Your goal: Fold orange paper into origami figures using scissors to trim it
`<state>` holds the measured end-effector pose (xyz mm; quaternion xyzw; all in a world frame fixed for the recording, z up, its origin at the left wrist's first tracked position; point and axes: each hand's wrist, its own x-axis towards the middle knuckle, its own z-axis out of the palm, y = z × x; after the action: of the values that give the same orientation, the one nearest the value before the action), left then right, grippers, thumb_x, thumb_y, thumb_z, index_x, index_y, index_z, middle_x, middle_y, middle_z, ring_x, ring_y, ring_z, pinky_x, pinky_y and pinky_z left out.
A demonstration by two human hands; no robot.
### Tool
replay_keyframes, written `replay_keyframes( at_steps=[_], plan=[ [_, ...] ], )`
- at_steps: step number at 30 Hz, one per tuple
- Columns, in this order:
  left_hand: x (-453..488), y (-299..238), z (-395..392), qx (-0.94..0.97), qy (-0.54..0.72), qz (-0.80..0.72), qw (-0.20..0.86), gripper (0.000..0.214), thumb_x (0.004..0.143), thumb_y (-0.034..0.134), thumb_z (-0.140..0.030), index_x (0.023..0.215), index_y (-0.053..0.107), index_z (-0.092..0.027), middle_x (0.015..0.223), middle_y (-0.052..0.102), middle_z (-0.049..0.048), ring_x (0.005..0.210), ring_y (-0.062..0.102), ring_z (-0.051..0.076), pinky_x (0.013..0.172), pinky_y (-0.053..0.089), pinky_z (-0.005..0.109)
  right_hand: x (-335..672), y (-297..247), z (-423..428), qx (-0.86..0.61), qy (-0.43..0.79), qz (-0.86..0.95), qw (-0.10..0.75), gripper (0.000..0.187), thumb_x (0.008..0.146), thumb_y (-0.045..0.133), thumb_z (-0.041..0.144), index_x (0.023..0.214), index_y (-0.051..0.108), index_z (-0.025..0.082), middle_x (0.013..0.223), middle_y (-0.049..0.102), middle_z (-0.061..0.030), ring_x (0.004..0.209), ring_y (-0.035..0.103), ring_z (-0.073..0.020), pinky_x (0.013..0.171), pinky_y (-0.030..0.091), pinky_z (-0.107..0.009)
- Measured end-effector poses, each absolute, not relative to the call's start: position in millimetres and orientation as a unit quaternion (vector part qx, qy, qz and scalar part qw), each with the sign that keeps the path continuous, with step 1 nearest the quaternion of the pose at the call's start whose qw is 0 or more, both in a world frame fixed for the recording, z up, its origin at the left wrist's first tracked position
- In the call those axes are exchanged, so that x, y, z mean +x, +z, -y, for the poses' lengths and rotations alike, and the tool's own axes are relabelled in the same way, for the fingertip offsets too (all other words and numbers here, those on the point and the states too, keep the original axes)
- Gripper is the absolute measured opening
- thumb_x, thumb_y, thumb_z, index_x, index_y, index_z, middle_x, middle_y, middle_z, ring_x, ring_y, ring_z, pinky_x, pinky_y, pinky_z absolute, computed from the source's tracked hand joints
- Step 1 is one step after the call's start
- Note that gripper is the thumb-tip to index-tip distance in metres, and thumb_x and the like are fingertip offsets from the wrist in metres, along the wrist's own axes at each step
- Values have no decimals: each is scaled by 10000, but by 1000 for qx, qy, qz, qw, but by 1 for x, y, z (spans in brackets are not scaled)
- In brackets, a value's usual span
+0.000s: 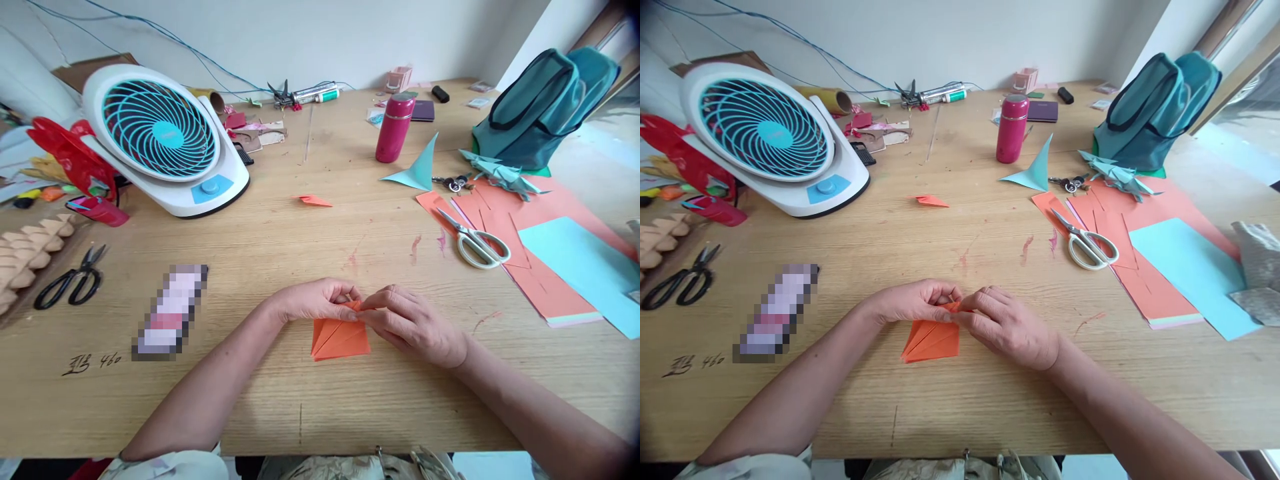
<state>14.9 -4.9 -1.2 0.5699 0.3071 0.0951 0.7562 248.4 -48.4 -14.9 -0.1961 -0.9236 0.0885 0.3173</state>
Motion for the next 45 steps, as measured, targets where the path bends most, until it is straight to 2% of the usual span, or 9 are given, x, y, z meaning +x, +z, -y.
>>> replay_keyframes(
  at_steps=[3, 7, 14, 18, 23, 28, 33, 39, 45],
  plan=[
    [10, 1, 3, 544, 73, -305, 779, 455, 783, 831, -390, 1145, 627, -202, 731, 619, -56, 627, 545, 85, 621, 398, 212, 250, -16, 51, -188, 81, 925, 320, 236, 1000, 474, 79, 1179, 605, 161, 1000, 666, -92, 857, 602, -179, 760, 509, -331],
    [3, 6, 2, 528, 84, -303, 789, 686, 752, 851, -365, 1347, 538, -228, 907, 699, 10, 800, 638, 142, 740, 459, 268, 254, -19, 51, -199, 43, 922, 330, 201, 1001, 468, 77, 1113, 617, 152, 1000, 667, -103, 859, 598, -185, 764, 501, -333],
    [5, 3, 6, 557, 79, -351, 749, 497, 767, 795, -247, 1215, 580, -216, 836, 656, -31, 762, 608, 117, 708, 453, 241, 253, -21, 54, -219, -41, 931, 289, 197, 967, 562, 109, 1147, 626, 159, 1013, 687, -101, 872, 581, -210, 757, 453, -372],
    [11, 0, 7, 592, 56, -345, 726, 504, 704, 831, -249, 1137, 581, -192, 791, 622, -44, 705, 581, 113, 642, 422, 228, 250, -24, 56, -177, -26, 946, 270, 240, 1008, 454, 104, 1173, 621, 153, 1020, 692, -103, 844, 585, -195, 767, 444, -367],
    [12, -1, 22, 701, 87, -442, 553, 482, 740, 757, -187, 1192, 592, -212, 855, 638, -22, 735, 597, 145, 633, 443, 252, 248, -27, 55, -179, -31, 958, 224, 222, 1015, 427, 92, 1071, 639, 128, 939, 672, -98, 763, 562, -187, 710, 404, -351],
    [1, -3, 65, 831, 224, -426, 280, 194, 898, 601, -102, 1048, 665, -207, 1177, 661, 71, 1134, 593, 232, 996, 481, 414, 243, -24, 58, -206, -11, 964, 167, 179, 1029, 489, 227, 1049, 643, 137, 911, 639, -80, 766, 543, -185, 726, 375, -349],
    [-16, -11, 97, 881, 212, -351, 238, 143, 961, 576, -148, 1068, 663, -186, 1165, 678, 83, 1105, 619, 202, 974, 531, 355, 241, -22, 62, -221, 5, 963, 153, 243, 1015, 526, 362, 1041, 642, 150, 947, 638, -93, 800, 540, -205, 732, 357, -356],
    [-20, -23, 96, 909, 214, -325, 147, 154, 961, 558, -95, 1098, 607, -142, 1077, 679, 93, 1064, 608, 221, 942, 553, 372, 236, -25, 67, -211, 2, 963, 167, 172, 1016, 470, 184, 1016, 640, 158, 923, 648, -84, 784, 528, -195, 729, 350, -358],
    [-16, -26, 90, 925, 209, -297, 113, 121, 975, 525, -100, 1037, 624, -133, 1029, 686, 93, 956, 597, 203, 857, 560, 343, 231, -26, 71, -234, 30, 956, 175, 184, 1010, 499, 251, 932, 642, 165, 880, 629, -74, 759, 500, -200, 710, 332, -359]
  ],
)
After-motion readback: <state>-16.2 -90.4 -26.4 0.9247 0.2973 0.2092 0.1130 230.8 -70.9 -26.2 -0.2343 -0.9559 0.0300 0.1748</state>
